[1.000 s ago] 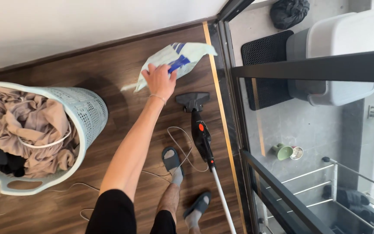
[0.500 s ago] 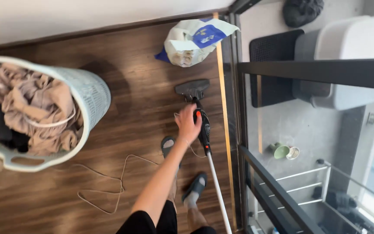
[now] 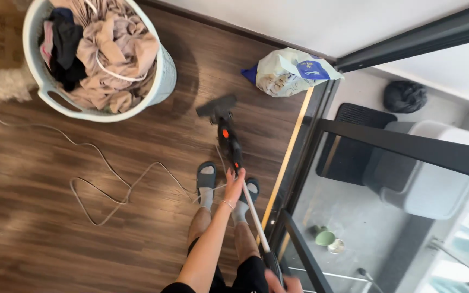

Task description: Vacuuming the wooden floor around a laundry basket and cardboard boxes.

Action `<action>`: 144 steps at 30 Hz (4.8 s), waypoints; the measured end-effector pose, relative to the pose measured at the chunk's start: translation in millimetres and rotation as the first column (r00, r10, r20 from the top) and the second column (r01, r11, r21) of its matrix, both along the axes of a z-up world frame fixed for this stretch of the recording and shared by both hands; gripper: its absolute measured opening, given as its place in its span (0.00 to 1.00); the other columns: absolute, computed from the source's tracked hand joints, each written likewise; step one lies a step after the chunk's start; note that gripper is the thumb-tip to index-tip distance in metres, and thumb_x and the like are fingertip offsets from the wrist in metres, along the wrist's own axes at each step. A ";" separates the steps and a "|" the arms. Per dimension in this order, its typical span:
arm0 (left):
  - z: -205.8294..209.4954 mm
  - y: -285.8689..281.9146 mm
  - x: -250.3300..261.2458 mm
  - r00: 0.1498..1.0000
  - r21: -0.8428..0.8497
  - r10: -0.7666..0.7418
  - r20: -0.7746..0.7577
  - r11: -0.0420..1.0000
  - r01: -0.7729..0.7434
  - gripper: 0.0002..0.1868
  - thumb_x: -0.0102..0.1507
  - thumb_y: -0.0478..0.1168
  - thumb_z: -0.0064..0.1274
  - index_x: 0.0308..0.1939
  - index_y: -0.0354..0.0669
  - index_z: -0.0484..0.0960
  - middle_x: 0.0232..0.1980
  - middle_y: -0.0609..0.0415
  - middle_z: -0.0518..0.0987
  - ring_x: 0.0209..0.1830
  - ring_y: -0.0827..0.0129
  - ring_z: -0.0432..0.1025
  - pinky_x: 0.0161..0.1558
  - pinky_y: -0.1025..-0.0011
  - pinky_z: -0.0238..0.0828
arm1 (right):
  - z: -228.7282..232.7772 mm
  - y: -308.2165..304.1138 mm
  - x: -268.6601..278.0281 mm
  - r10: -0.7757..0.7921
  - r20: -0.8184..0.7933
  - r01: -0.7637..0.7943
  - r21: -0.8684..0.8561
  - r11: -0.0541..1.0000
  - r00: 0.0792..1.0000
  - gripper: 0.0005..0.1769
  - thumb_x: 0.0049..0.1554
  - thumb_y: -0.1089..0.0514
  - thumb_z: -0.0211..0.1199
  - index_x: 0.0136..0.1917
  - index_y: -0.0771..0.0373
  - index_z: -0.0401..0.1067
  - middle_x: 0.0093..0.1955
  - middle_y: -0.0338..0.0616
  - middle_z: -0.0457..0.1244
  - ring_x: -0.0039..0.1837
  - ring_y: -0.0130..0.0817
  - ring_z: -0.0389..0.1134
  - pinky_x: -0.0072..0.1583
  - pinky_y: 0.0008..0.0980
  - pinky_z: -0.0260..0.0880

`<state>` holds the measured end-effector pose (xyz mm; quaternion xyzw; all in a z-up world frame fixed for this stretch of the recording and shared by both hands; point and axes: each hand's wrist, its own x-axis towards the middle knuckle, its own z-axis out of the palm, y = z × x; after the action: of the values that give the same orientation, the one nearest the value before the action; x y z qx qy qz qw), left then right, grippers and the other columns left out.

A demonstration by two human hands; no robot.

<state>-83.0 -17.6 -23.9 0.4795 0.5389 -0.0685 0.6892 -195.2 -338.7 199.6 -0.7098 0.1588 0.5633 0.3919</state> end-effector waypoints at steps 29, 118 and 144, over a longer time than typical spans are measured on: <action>54.2 419.2 -74.7 0.710 -0.085 0.703 0.038 0.710 -0.699 0.56 0.62 0.57 0.59 0.80 0.44 0.37 0.77 0.46 0.62 0.68 0.56 0.68 0.62 0.53 0.70 | 101.5 337.1 154.4 -0.059 -0.160 -0.009 -0.399 0.917 0.985 0.34 0.54 0.39 0.68 0.32 0.75 0.67 0.20 0.51 0.55 0.20 0.42 0.59 0.26 0.40 0.59; -4.8 -18.7 -23.8 0.960 0.455 -0.237 -0.147 0.846 0.279 0.44 0.56 0.45 0.59 0.67 0.27 0.54 0.56 0.34 0.77 0.61 0.44 0.70 0.65 0.35 0.39 | 14.4 -43.1 141.7 0.593 0.251 -0.454 -0.443 0.773 0.765 0.30 0.41 0.46 0.78 0.56 0.59 0.79 0.33 0.37 0.73 0.40 0.23 0.73 0.46 0.25 0.70; 218.4 54.2 -238.6 0.983 0.234 -0.126 -0.130 0.960 0.154 0.22 0.68 0.58 0.45 0.38 0.45 0.84 0.31 0.49 0.83 0.33 0.55 0.77 0.37 0.61 0.71 | 203.2 254.8 43.1 0.173 0.252 -0.140 -0.145 0.980 0.952 0.18 0.59 0.48 0.63 0.53 0.65 0.75 0.21 0.39 0.56 0.19 0.28 0.54 0.24 0.32 0.51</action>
<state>-321.6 36.6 194.5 0.5925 0.5462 -0.0780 0.5870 -152.1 -83.9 402.9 -0.8118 0.0835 0.4824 0.3183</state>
